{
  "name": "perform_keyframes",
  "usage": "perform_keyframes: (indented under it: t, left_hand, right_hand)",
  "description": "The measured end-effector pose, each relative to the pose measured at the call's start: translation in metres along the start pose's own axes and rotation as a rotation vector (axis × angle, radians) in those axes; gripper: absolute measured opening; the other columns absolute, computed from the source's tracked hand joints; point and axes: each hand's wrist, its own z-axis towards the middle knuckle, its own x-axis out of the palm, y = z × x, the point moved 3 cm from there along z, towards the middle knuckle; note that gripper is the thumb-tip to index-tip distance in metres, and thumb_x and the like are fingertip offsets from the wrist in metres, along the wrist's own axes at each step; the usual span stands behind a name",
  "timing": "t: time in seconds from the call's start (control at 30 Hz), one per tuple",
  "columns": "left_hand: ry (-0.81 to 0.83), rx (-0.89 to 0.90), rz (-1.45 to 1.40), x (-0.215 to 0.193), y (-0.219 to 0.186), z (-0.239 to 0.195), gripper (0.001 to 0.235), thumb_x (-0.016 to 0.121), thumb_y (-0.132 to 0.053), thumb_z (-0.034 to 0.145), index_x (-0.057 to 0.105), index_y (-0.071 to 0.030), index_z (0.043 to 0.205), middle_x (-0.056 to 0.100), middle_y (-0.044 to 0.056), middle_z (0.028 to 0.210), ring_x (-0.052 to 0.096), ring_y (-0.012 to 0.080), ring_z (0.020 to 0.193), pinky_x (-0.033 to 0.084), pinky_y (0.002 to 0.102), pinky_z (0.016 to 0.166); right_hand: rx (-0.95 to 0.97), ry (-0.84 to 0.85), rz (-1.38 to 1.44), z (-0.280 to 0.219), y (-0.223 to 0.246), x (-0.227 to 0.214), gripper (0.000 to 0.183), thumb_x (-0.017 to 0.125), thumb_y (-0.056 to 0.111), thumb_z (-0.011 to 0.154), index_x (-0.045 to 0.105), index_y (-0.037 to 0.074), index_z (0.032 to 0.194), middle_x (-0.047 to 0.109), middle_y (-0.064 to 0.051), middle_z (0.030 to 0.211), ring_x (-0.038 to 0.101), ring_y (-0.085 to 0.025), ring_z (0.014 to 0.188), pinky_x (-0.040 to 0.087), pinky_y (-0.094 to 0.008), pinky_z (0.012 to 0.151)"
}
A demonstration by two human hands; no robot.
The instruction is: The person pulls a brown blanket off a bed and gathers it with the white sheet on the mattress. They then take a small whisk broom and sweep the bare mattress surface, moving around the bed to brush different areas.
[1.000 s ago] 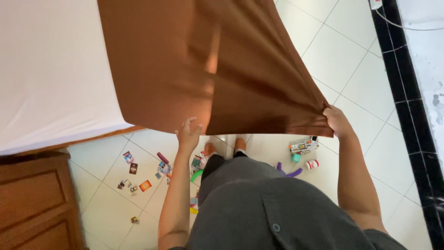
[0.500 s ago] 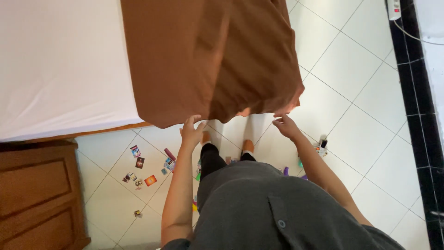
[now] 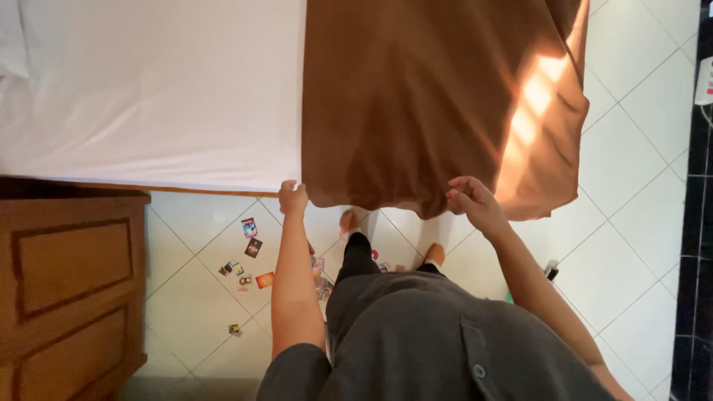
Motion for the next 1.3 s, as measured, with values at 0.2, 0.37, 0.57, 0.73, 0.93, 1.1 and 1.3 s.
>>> perform_keyframes:
  t: [0.2, 0.37, 0.57, 0.73, 0.93, 1.1, 1.3]
  left_hand:
    - [0.099, 0.091, -0.017, 0.068, 0.078, 0.103, 0.056, 0.073, -0.032, 0.082, 0.063, -0.001, 0.128, 0.068, 0.021, 0.128, 0.064, 0.0348, 0.12, 0.051, 0.043, 0.103]
    - [0.221, 0.076, 0.246, 0.065, 0.028, 0.075, 0.058, 0.077, -0.04, 0.083, 0.063, -0.003, 0.126, 0.055, 0.024, 0.134, 0.052, 0.0457, 0.123, 0.048, 0.052, 0.096]
    - [0.318, 0.091, 0.459, 0.069, 0.06, 0.077, 0.047, 0.072, -0.046, 0.092, 0.072, -0.007, 0.118, 0.057, 0.022, 0.133, 0.054, 0.0437, 0.122, 0.047, 0.051, 0.102]
    - [0.641, 0.135, -0.405, 0.006, 0.076, 0.055, 0.037, 0.061, -0.027, 0.101, 0.063, 0.001, 0.125, 0.069, 0.013, 0.12, 0.06, 0.0225, 0.111, 0.047, 0.038, 0.1]
    - [0.654, 0.036, -0.521, -0.044, 0.072, 0.031, 0.035, 0.054, -0.023, 0.106, 0.062, 0.004, 0.126, 0.071, 0.011, 0.112, 0.065, 0.0187, 0.099, 0.052, 0.033, 0.087]
    - [0.664, 0.085, -0.611, -0.082, 0.04, -0.002, 0.033, 0.054, -0.023, 0.105, 0.061, 0.0, 0.126, 0.072, 0.007, 0.114, 0.066, 0.0151, 0.101, 0.052, 0.03, 0.09]
    - [0.264, 0.338, 0.204, -0.036, 0.149, 0.092, 0.028, 0.064, -0.028, 0.102, 0.068, -0.002, 0.113, 0.073, 0.02, 0.104, 0.067, 0.0354, 0.098, 0.052, 0.044, 0.089]
  right_hand:
    - [-0.092, -0.041, -0.031, 0.048, 0.039, 0.066, 0.022, 0.06, 0.013, 0.102, 0.06, 0.004, 0.122, 0.066, -0.001, 0.1, 0.062, -0.009, 0.093, 0.052, -0.024, 0.082]
    - [-0.062, -0.044, -0.046, 0.068, 0.055, 0.099, 0.022, 0.061, 0.012, 0.1, 0.06, 0.005, 0.121, 0.066, 0.001, 0.1, 0.063, -0.008, 0.093, 0.053, -0.025, 0.082]
    - [-0.022, -0.049, -0.094, 0.088, 0.032, 0.142, 0.019, 0.064, 0.013, 0.099, 0.063, 0.006, 0.117, 0.067, 0.002, 0.096, 0.063, -0.007, 0.089, 0.053, -0.024, 0.079]
    - [-0.039, -0.034, -0.205, 0.097, 0.016, 0.159, 0.018, 0.066, 0.015, 0.097, 0.064, 0.006, 0.113, 0.068, 0.001, 0.092, 0.061, -0.006, 0.081, 0.053, -0.025, 0.074]
    - [-0.032, -0.034, -0.189, 0.104, -0.004, 0.153, 0.016, 0.066, 0.014, 0.097, 0.065, 0.006, 0.112, 0.066, 0.002, 0.089, 0.058, -0.005, 0.081, 0.051, -0.025, 0.073]
    - [-0.052, -0.076, -0.136, 0.116, -0.007, 0.137, 0.015, 0.065, 0.013, 0.098, 0.064, 0.006, 0.111, 0.064, 0.005, 0.09, 0.057, -0.004, 0.081, 0.049, -0.023, 0.073]
    - [-0.038, -0.075, -0.165, 0.102, -0.005, 0.121, 0.015, 0.065, 0.013, 0.098, 0.064, 0.006, 0.111, 0.063, 0.005, 0.089, 0.056, -0.004, 0.08, 0.049, -0.022, 0.072]
